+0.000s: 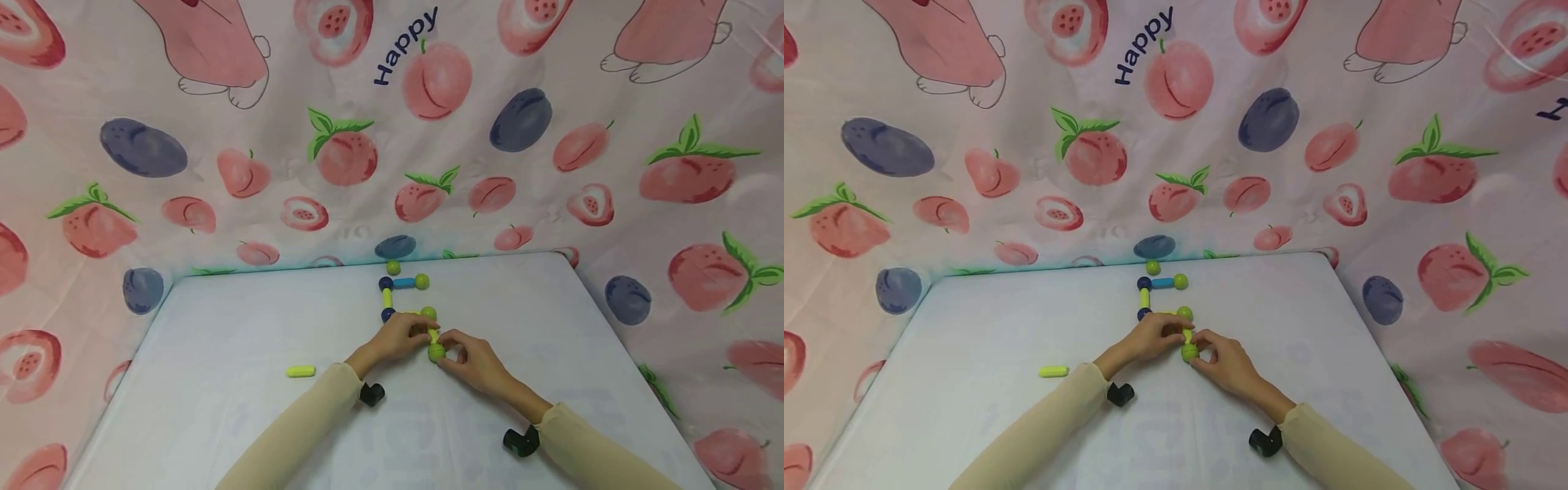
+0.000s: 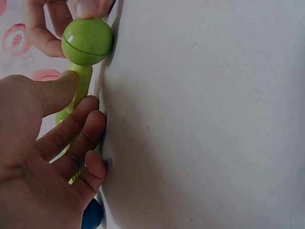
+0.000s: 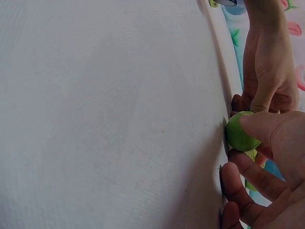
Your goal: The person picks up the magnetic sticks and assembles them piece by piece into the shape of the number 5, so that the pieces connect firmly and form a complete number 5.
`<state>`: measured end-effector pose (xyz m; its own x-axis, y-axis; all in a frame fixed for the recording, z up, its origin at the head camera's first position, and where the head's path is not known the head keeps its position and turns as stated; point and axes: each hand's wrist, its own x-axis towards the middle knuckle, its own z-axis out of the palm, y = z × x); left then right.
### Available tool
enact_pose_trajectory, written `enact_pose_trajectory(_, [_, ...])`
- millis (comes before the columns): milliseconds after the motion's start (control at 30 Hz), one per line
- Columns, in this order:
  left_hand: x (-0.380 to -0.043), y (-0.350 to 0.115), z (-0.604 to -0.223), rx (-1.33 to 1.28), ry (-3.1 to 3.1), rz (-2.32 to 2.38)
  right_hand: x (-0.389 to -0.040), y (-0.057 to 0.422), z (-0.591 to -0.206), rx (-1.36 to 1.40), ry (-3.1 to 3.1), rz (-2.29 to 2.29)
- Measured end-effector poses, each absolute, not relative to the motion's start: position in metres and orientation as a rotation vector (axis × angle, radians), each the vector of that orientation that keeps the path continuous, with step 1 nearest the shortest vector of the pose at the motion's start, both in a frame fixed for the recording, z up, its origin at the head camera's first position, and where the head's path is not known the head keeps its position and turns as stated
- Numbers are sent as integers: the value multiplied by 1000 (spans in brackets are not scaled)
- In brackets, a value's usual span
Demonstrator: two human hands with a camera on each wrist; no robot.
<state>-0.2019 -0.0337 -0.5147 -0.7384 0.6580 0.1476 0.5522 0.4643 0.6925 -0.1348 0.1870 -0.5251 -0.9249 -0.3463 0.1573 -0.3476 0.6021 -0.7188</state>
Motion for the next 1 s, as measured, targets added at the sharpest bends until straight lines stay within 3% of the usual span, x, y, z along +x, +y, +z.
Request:
enact_pose_trajectory(367, [-195,-54,-507,1028,2550,1233,-136,187,-524,615,-2835,1253])
enact_pose_trajectory(1000, [-169,-143,-476,865,2655,1224,-139,189,-519,648,-2892,1259])
